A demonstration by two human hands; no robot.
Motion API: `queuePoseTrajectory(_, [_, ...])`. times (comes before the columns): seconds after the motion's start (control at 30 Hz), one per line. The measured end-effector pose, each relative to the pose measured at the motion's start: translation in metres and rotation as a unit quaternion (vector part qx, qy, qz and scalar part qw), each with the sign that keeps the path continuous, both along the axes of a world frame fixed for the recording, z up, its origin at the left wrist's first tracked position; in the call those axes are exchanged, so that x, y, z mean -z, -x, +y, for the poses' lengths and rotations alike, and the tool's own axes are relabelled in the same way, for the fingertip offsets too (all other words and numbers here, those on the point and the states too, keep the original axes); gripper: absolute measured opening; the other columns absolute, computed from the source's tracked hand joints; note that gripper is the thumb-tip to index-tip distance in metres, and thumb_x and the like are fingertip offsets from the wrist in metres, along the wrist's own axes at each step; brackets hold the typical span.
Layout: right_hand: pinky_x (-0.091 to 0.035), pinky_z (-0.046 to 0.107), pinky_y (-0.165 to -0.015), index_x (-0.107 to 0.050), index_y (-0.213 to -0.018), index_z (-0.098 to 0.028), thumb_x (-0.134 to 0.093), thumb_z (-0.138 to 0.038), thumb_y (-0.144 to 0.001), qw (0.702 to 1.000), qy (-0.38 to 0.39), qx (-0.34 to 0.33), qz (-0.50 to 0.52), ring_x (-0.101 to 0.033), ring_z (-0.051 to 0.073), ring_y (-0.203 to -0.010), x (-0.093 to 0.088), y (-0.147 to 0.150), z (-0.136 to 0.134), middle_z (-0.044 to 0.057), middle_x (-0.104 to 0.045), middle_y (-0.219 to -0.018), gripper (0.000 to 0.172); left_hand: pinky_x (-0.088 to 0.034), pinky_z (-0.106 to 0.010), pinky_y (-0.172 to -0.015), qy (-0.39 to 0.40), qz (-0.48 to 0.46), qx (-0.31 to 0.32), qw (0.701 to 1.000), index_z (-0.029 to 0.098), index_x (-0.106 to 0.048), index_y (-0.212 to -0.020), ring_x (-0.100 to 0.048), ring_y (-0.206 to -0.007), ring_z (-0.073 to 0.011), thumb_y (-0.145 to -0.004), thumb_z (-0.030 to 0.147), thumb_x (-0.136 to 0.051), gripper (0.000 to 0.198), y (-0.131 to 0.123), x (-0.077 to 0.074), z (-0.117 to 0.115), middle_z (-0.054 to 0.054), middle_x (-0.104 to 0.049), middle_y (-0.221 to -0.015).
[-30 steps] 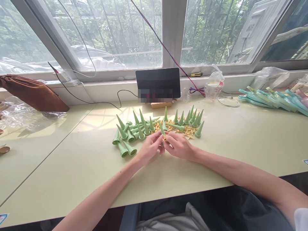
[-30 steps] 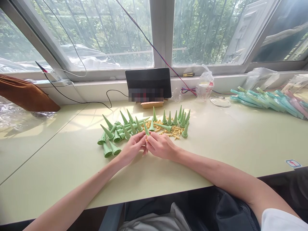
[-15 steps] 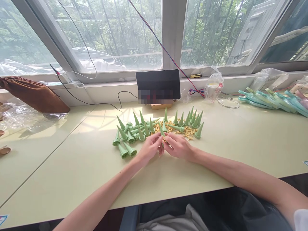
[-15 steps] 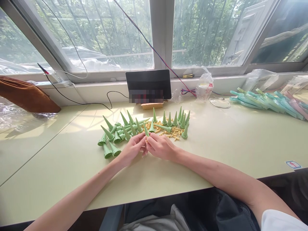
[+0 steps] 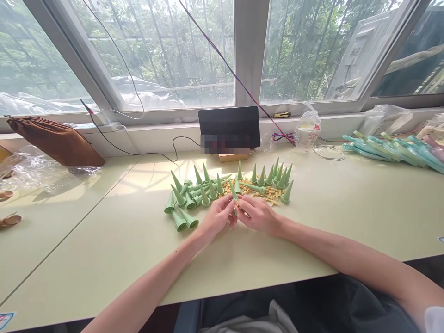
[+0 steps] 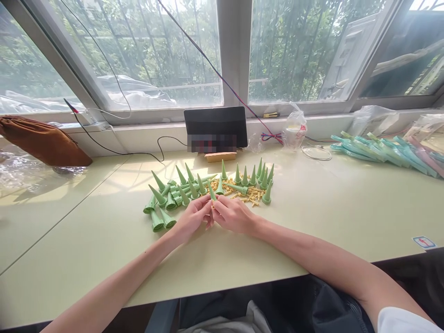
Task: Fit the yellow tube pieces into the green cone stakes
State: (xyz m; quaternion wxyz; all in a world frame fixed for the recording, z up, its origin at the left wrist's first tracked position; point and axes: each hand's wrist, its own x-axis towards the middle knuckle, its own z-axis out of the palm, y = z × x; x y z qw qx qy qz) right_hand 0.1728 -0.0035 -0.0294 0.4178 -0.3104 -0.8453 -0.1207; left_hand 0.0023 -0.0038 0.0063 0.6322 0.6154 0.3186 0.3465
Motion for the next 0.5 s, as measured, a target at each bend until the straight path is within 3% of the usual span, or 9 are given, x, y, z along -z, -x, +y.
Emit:
queuePoseTrajectory(0.23, [-0.035,0.022,-0.048,-0.05,-0.074,-0.019,-0.046,-0.017,-0.094,1.0,0.001,0.006,0.028,-0.046,0.01,-0.053,-0.001,0.002,0.0,-0.001,-0.049,-0.064,0.02,-0.042,-0.021,-0.046,-0.009,0.012,-0.02,1.0,0.017,-0.061,-0.095,-0.049,-0.051,-0.008,-0.09,0.048,-0.054,0.032,0.0,-0.002,0.0,0.002,-0.052,-0.071])
queuePoseTrajectory(0.37, [-0.032,0.021,-0.047,-0.053,-0.08,-0.018,-0.048,-0.021,-0.095,0.997,0.041,0.005,0.066,-0.048,0.009,-0.054,-0.005,0.002,-0.002,-0.001,-0.052,-0.065,0.016,-0.039,-0.021,-0.042,-0.06,0.062,-0.085,0.993,0.016,-0.06,-0.088,-0.049,-0.048,-0.007,-0.09,0.049,-0.053,0.033,0.001,-0.004,0.0,-0.001,-0.056,-0.078])
queuePoseTrajectory(0.5, [-0.032,0.021,-0.047,-0.055,-0.082,-0.018,-0.049,-0.027,-0.096,0.989,0.085,0.013,0.122,-0.044,0.008,-0.05,-0.01,-0.001,-0.001,0.0,-0.056,-0.067,0.017,-0.037,-0.022,-0.042,-0.137,0.134,-0.168,0.967,0.017,-0.06,-0.088,-0.045,-0.044,-0.0063,-0.087,0.047,-0.058,0.03,0.004,-0.006,0.0,-0.001,-0.059,-0.078])
